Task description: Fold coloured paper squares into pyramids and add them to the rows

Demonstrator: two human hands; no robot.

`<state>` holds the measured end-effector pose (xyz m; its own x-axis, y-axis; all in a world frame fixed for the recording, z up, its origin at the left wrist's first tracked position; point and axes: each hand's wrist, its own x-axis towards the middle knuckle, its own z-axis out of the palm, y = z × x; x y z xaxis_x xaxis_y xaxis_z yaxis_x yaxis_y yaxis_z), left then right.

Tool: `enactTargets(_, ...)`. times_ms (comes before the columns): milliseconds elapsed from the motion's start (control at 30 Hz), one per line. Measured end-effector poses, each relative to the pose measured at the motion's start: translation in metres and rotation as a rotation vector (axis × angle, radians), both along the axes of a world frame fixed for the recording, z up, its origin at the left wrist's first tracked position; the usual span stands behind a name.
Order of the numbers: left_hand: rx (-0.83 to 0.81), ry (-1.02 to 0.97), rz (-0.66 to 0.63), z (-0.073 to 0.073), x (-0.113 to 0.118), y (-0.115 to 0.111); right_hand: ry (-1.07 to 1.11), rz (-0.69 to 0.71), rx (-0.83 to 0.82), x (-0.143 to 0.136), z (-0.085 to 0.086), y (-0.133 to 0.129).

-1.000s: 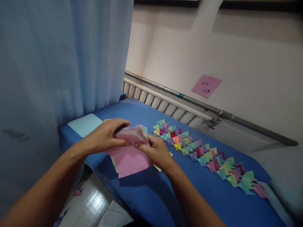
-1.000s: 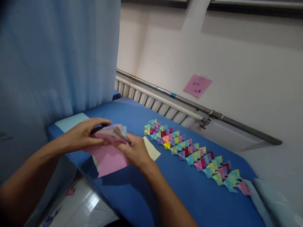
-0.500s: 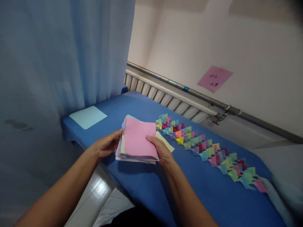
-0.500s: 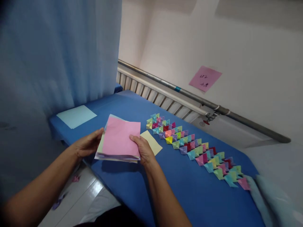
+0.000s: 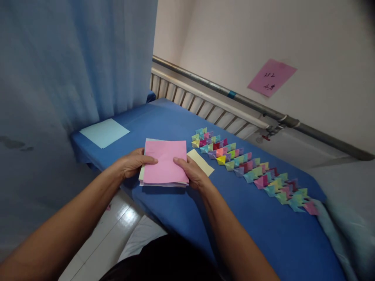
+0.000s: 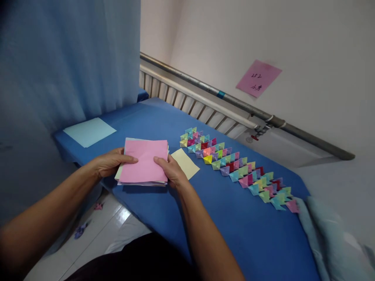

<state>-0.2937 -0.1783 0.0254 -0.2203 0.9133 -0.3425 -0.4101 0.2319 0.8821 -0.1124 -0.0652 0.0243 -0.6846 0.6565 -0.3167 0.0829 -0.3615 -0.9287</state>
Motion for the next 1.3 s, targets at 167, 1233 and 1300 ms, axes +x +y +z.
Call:
enactTargets(167, 0.025, 0.085, 0.06, 0.003, -0.003, 0.001, 0.079, 0.096, -0.021, 0.002, 0.0, -0.001)
enactTargets(1233, 0.339, 0.657, 0.255, -0.04, -0.006, 0.006, 0.083, -0.151, 0.586, -0.011, -0.023, 0.001)
enactTargets(1300, 0.339, 0.645, 0.255, -0.043, -0.007, 0.006, -0.013, -0.234, 0.794, -0.004, -0.008, -0.003)
